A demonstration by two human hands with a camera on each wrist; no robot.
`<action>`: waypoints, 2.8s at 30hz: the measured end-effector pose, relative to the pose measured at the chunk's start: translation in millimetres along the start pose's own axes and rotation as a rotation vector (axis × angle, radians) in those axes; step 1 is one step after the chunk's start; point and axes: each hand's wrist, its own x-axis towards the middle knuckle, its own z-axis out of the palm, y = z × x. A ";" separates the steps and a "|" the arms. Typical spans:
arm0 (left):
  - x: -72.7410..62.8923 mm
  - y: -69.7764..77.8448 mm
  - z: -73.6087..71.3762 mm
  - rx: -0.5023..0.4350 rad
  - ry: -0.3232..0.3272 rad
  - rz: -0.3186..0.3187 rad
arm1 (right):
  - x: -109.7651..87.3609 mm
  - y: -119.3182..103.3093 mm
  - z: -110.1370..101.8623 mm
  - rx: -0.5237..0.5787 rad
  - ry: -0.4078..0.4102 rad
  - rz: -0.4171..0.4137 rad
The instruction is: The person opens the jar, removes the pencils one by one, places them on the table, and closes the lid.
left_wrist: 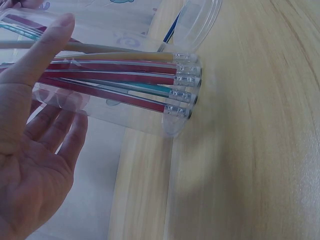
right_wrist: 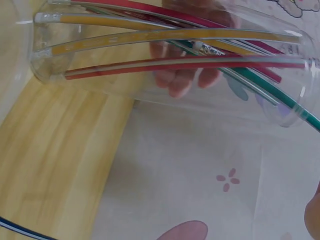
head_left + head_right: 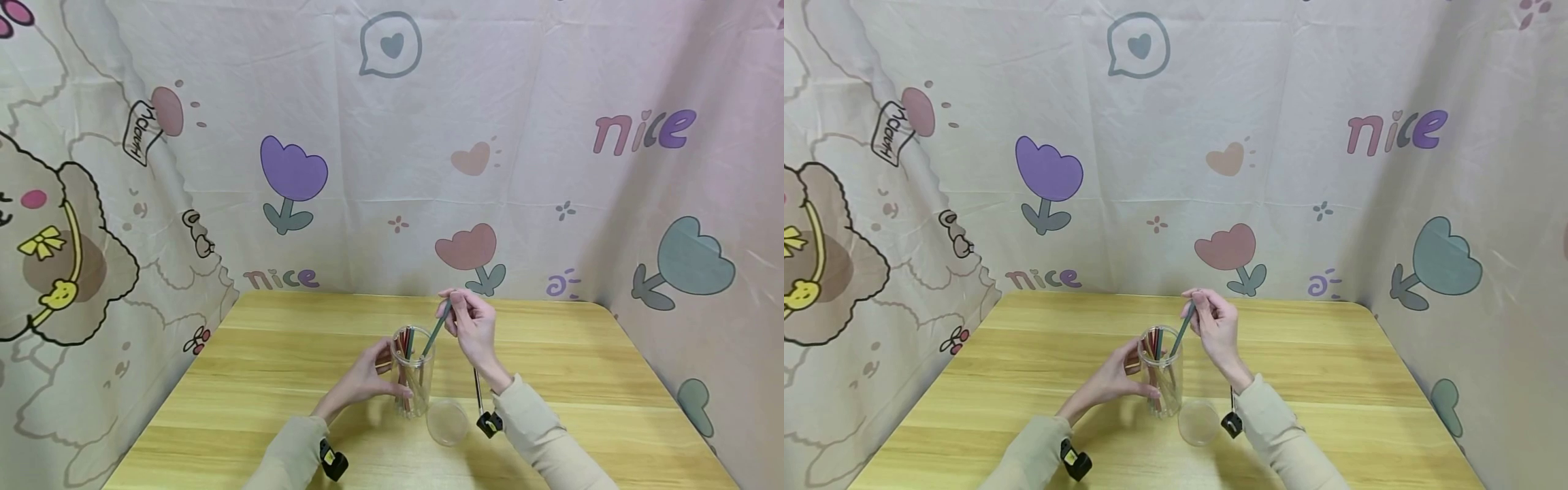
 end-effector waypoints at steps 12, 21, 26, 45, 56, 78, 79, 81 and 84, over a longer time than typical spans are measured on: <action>-0.4 0.6 0.0 -0.001 0.000 0.000 | 13.3 -12.3 -11.5 0.083 -0.017 0.026; -0.3 1.1 0.7 0.002 0.005 -0.005 | 19.3 -18.6 -24.6 0.213 -0.060 0.129; -0.3 0.5 0.6 -0.001 0.001 0.004 | 22.9 -21.9 -29.8 0.298 -0.026 0.164; -1.1 2.2 1.0 0.002 0.008 -0.003 | 55.2 -28.5 -53.1 0.394 0.195 0.291; 0.7 0.0 1.1 0.006 0.003 -0.006 | 66.4 -18.9 -68.6 0.205 0.166 0.425; 0.2 0.4 0.9 0.011 -0.004 0.017 | 43.7 32.0 -101.6 -0.271 -0.024 0.724; 0.4 0.2 1.0 0.010 -0.005 0.022 | 41.8 35.0 -103.4 -0.292 -0.025 0.736; 0.5 -0.2 1.0 0.005 -0.006 0.027 | 37.8 40.2 -106.8 -0.326 -0.034 0.755; 0.4 0.1 0.9 -0.009 -0.006 0.020 | 31.5 46.8 -111.2 -0.369 -0.056 0.773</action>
